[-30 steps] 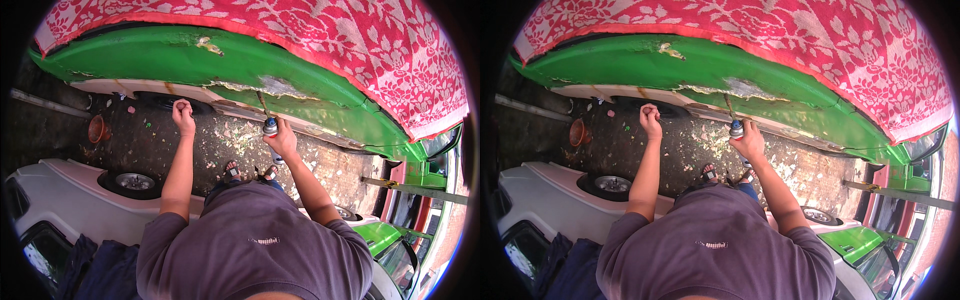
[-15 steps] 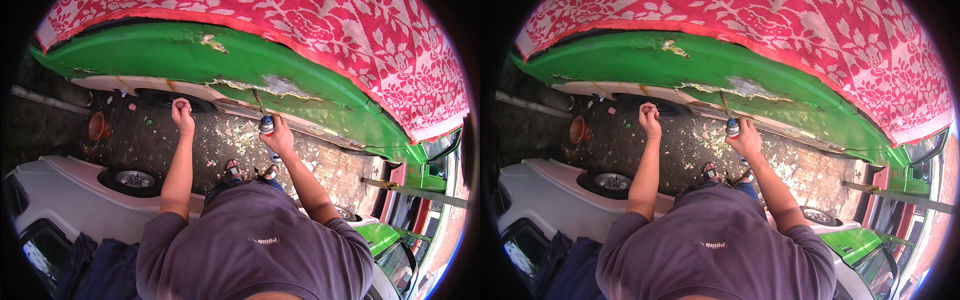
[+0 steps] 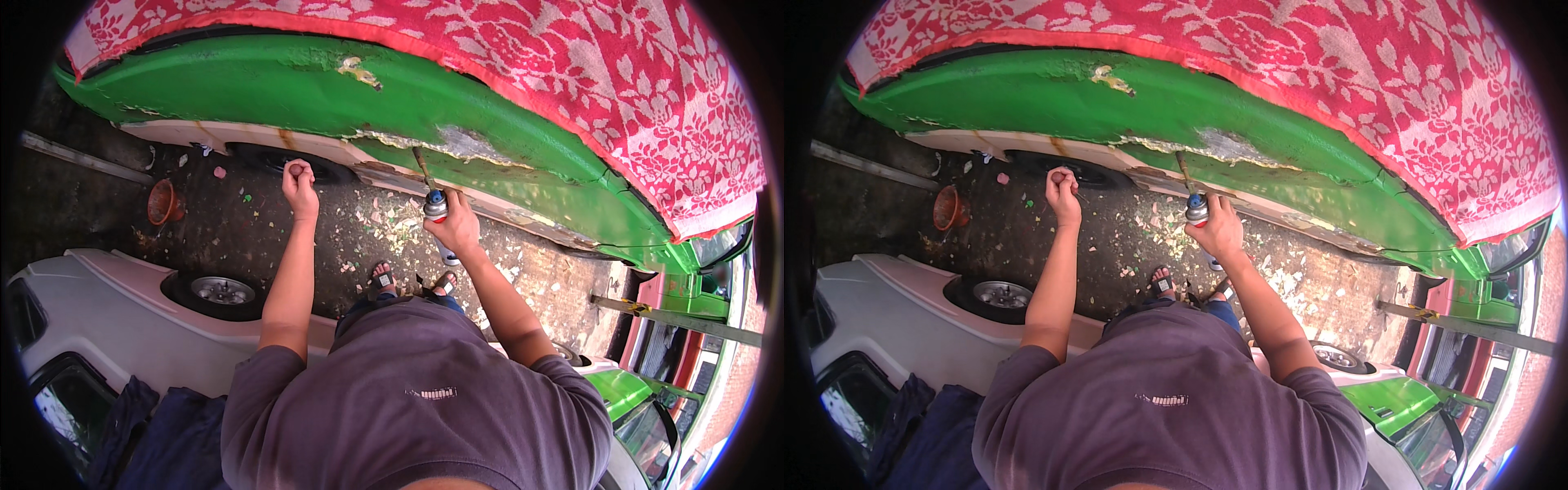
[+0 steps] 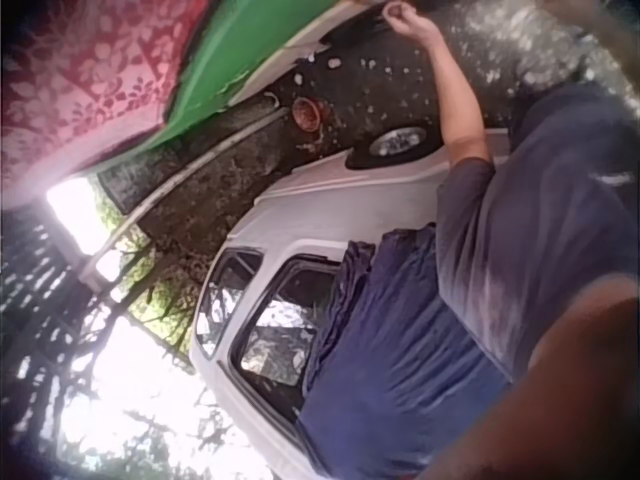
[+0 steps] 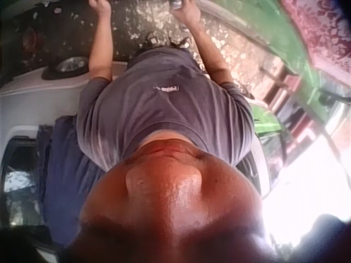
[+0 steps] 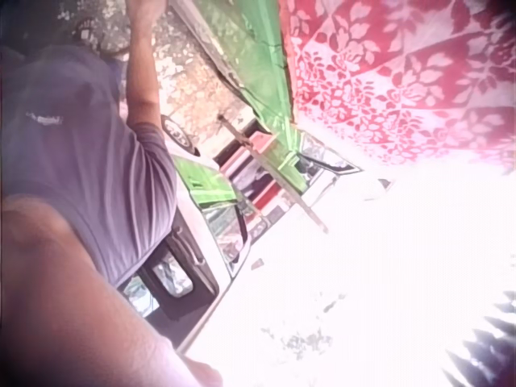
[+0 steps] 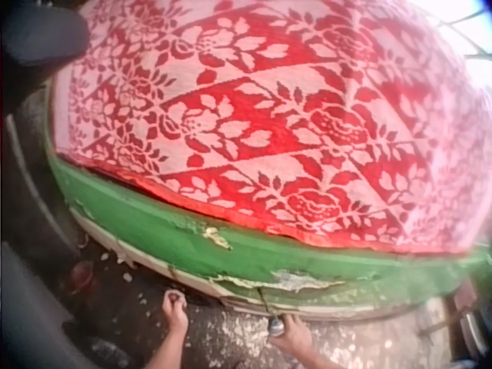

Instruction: The person applies a substance from a spray can to a damaged area on a green vehicle panel, then uses a hammer and a small metal tool to tap and flatten the surface. The person repeatedly applies the substance and hammers the same spot.

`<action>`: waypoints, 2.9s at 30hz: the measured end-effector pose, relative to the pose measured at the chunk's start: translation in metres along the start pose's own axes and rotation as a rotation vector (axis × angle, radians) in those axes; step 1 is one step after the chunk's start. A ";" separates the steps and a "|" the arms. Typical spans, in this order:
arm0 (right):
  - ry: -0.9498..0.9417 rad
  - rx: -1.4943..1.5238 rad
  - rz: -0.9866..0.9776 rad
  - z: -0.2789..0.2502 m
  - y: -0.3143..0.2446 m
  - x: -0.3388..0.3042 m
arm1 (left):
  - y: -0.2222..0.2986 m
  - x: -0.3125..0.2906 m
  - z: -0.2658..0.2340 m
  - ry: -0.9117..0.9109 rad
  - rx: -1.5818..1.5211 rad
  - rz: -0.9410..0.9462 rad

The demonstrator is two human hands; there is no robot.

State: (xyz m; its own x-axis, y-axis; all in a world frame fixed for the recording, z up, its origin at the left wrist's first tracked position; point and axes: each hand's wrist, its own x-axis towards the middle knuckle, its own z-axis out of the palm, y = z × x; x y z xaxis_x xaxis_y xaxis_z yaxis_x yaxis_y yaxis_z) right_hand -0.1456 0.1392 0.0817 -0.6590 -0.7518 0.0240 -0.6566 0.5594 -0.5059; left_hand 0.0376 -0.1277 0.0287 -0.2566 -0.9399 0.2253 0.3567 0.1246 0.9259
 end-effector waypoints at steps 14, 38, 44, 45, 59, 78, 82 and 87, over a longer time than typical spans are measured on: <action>-0.042 -0.008 0.010 0.007 -0.008 0.004 | 0.002 -0.003 -0.021 0.041 0.052 -0.001; -0.009 -0.021 0.015 0.014 -0.017 0.010 | -0.004 -0.014 -0.023 0.062 0.000 -0.035; 0.001 -0.024 -0.021 0.017 -0.014 0.010 | -0.005 -0.016 -0.026 0.081 -0.009 -0.036; -0.008 -0.026 -0.016 0.017 -0.015 0.009 | -0.005 -0.017 -0.026 0.082 -0.012 -0.038; -0.014 -0.016 0.019 0.019 -0.018 0.009 | -0.005 -0.019 -0.030 0.103 0.040 -0.037; -0.057 -0.047 0.004 0.026 -0.013 0.009 | 0.000 -0.012 -0.038 0.127 0.025 -0.044; -0.050 -0.031 -0.008 0.032 -0.022 0.015 | 0.003 -0.009 -0.043 0.132 0.031 -0.021; -0.061 -0.018 0.009 0.031 -0.026 0.018 | 0.007 -0.004 -0.046 0.147 0.012 -0.007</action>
State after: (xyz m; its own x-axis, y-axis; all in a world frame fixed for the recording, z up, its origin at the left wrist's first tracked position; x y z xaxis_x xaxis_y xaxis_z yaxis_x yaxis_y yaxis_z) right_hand -0.1291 0.0997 0.0688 -0.6416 -0.7663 -0.0333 -0.6577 0.5720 -0.4902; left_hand 0.0824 -0.1378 0.0207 -0.1247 -0.9771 0.1724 0.3440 0.1204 0.9312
